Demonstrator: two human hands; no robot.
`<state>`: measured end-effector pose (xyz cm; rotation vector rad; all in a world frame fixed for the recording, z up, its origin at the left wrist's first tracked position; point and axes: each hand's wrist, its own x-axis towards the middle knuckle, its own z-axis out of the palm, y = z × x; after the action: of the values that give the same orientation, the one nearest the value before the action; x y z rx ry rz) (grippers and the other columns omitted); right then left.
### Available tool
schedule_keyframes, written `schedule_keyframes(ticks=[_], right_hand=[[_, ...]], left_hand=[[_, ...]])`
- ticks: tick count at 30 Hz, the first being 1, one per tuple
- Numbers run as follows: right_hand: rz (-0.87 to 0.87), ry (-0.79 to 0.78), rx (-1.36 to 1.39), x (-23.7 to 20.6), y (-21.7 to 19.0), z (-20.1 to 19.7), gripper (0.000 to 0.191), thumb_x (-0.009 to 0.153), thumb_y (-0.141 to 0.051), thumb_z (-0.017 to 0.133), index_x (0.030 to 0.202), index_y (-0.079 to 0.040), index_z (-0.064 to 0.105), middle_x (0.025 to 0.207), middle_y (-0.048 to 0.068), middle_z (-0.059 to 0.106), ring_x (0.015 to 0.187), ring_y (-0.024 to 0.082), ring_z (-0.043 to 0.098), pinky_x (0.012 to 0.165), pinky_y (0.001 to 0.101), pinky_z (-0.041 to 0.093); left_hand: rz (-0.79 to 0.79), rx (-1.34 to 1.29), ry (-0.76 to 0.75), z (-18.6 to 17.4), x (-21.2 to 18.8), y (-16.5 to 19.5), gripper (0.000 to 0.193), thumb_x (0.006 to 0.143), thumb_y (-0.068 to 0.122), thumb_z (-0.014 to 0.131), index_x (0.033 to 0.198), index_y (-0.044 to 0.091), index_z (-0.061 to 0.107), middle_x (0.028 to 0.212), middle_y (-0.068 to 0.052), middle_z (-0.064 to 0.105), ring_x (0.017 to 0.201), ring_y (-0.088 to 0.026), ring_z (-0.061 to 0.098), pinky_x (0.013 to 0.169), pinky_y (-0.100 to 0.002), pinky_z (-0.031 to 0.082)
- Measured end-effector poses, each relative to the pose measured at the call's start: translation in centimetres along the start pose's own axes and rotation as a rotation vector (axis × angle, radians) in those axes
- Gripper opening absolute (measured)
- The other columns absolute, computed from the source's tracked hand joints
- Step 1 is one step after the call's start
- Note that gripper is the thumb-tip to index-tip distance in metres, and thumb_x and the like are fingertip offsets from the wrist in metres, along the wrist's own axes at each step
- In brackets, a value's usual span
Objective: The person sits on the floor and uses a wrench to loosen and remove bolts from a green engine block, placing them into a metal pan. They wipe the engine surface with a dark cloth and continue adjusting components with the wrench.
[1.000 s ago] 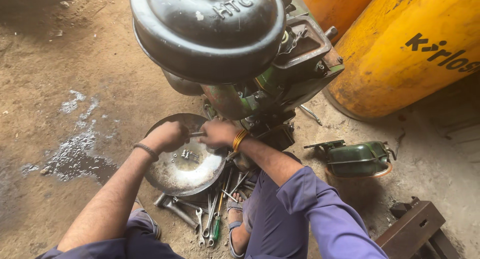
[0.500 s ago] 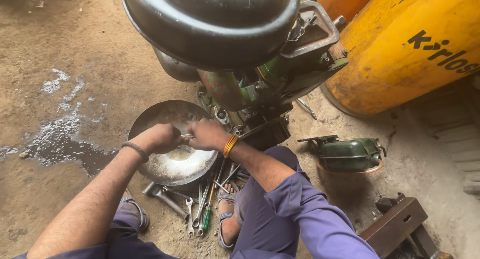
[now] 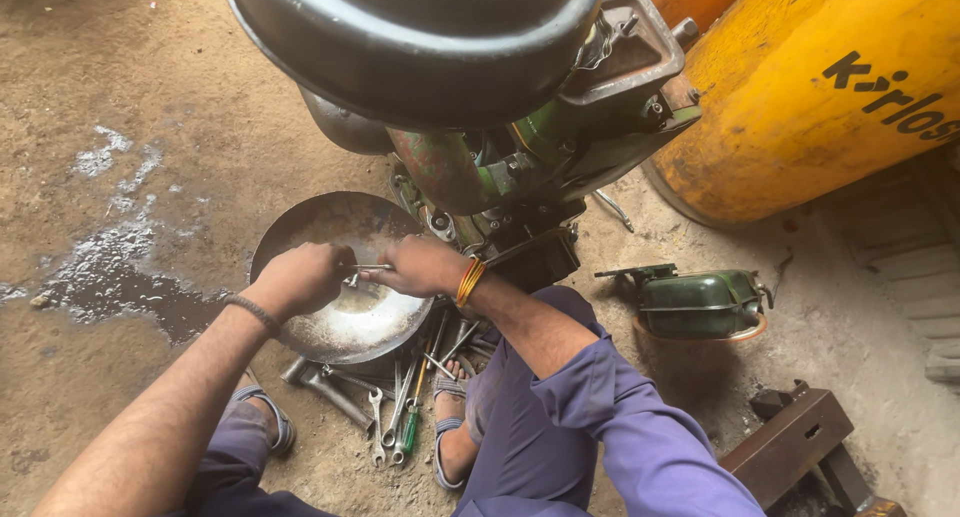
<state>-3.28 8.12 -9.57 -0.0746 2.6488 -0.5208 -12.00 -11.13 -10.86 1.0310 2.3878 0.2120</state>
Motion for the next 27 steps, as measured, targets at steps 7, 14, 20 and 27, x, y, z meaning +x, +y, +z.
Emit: schedule_keyframes(ticks=[7,14,20,27], right_hand=[[-0.121,0.087,0.067,-0.9,2.0,-0.1,0.048,0.098,-0.055,0.052,0.109,-0.014,0.075,0.085,0.018,0.074,0.084,0.037,0.073,0.079,0.0512,0.056],[-0.160,0.199,0.219,-1.2,4.0,-0.4,0.043,0.098,-0.049,0.056,0.115,-0.013,0.073,0.099,0.014,0.076,0.091,0.033,0.072,0.082,0.0466,0.055],[-0.135,0.328,0.514,0.3,4.3,-1.1,0.039,0.101,-0.044,0.058,0.116,-0.011,0.071,0.088,0.004,0.075,0.082,0.013,0.071,0.076,0.0334,0.055],[-0.258,0.486,0.958,1.5,4.0,0.9,0.030,0.101,-0.030,0.068,0.111,-0.003,0.074,0.085,-0.001,0.072,0.080,0.004,0.066,0.071,0.0235,0.053]], left_hand=[[0.030,-0.060,0.005,-0.6,-0.7,-0.9,0.018,0.093,0.020,0.062,0.104,0.017,0.077,0.095,-0.011,0.079,0.091,-0.031,0.076,0.085,-0.045,0.059],[0.041,-0.248,0.105,-2.9,-0.8,-0.2,0.023,0.085,0.027,0.078,0.100,0.009,0.079,0.093,-0.012,0.080,0.087,-0.029,0.076,0.083,-0.042,0.059],[-0.133,-0.441,0.042,-6.5,-2.0,1.8,0.029,0.095,0.029,0.068,0.114,0.009,0.076,0.084,-0.012,0.080,0.070,-0.022,0.076,0.073,-0.040,0.062],[-0.092,-0.452,-0.023,-4.9,-1.5,2.1,0.032,0.101,0.028,0.053,0.117,0.011,0.075,0.082,-0.007,0.080,0.077,-0.017,0.078,0.081,-0.037,0.061]])
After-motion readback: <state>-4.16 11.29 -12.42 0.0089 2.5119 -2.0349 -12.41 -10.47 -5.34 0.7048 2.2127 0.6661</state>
